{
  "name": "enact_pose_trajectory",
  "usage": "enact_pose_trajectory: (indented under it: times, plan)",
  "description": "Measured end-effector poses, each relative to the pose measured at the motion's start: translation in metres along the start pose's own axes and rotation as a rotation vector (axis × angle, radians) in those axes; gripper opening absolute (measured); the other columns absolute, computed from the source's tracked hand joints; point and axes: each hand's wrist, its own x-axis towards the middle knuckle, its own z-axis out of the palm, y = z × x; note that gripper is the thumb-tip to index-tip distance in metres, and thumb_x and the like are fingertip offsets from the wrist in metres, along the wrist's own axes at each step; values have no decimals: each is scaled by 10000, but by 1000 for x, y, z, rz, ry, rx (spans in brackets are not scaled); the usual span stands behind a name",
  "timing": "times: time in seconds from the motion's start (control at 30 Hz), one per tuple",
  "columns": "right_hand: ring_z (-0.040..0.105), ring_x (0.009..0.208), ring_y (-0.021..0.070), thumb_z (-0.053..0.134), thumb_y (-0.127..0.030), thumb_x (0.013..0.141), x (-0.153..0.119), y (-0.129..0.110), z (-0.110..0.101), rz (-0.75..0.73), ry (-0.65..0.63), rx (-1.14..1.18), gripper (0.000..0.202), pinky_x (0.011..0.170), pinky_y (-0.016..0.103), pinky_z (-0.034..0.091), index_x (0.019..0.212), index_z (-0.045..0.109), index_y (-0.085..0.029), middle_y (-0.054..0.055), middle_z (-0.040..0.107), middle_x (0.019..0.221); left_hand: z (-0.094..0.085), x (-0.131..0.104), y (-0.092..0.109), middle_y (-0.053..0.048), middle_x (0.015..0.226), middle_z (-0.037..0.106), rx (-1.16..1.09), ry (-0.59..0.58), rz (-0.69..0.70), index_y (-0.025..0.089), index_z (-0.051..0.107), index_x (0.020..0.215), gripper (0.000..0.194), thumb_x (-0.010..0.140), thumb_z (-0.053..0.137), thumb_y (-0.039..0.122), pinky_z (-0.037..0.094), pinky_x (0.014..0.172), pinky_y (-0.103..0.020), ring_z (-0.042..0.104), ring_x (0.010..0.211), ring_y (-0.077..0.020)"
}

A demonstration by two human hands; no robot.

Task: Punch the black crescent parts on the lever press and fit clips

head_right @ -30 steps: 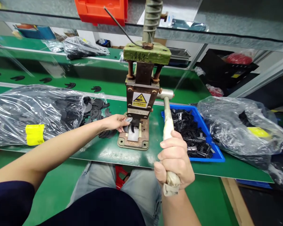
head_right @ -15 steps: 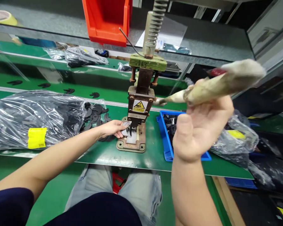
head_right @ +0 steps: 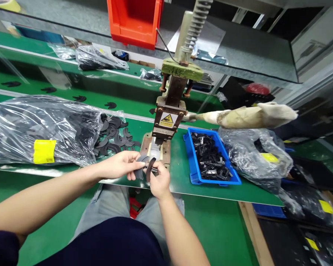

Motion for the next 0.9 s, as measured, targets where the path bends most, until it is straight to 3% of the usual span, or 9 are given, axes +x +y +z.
enact_pose_trajectory:
  times: [0.23,0.37,0.43,0.53,0.57,0.63,0.77,0.9]
  plan:
    - [664,788,158,624,-281,957,-8,-5,-5,-47,-32,-62,66,740,309,559,925,638,-225,26,704,882,-1,2,5,20,540,626,27,-106,-61,185,583,832,491,831,746,649,508,466,-218,660,481,-149]
    - [680,879,184,597,-261,963,-4,-11,-19,-119,-118,-154,119,819,348,557,1049,673,-232,50,731,961,-7,5,2,18,566,620,137,-69,-68,200,557,826,484,850,714,657,501,483,-245,665,514,-169]
    - [677,924,198,606,-249,953,-2,-14,-25,-166,-137,-200,142,847,367,553,1073,680,-234,66,729,997,-7,3,2,8,648,643,217,46,14,208,570,873,439,869,700,628,507,531,-264,658,568,-169]
    - [662,914,203,606,-220,948,1,-16,-31,-217,-155,-249,143,831,373,548,1070,678,-236,71,715,977,-2,-4,5,-37,891,681,463,311,291,215,627,968,347,886,709,542,532,725,-311,653,791,-190]
    - [660,910,204,606,-211,946,1,-16,-32,-230,-163,-261,151,827,375,547,1077,678,-238,72,714,974,0,-5,7,-45,933,675,557,347,371,218,644,957,312,895,704,518,520,787,-326,637,855,-200]
    - [656,899,207,605,-197,943,1,-16,-32,-253,-177,-278,163,818,381,547,1082,678,-240,75,713,967,6,-6,8,-41,875,645,683,306,441,217,639,826,287,934,656,482,483,827,-336,600,872,-208]
    - [658,893,213,609,-195,934,-2,-17,-31,-280,-202,-283,162,830,398,553,1068,686,-246,78,722,970,14,3,1,-5,693,529,590,225,320,205,497,618,458,978,572,478,400,667,-297,503,695,-167]
    - [669,900,204,592,-219,950,-6,-23,-37,-254,-181,-266,141,835,384,565,1061,677,-239,79,726,971,18,10,-8,17,686,500,305,183,196,198,521,658,473,928,629,570,358,584,-263,460,639,-137]
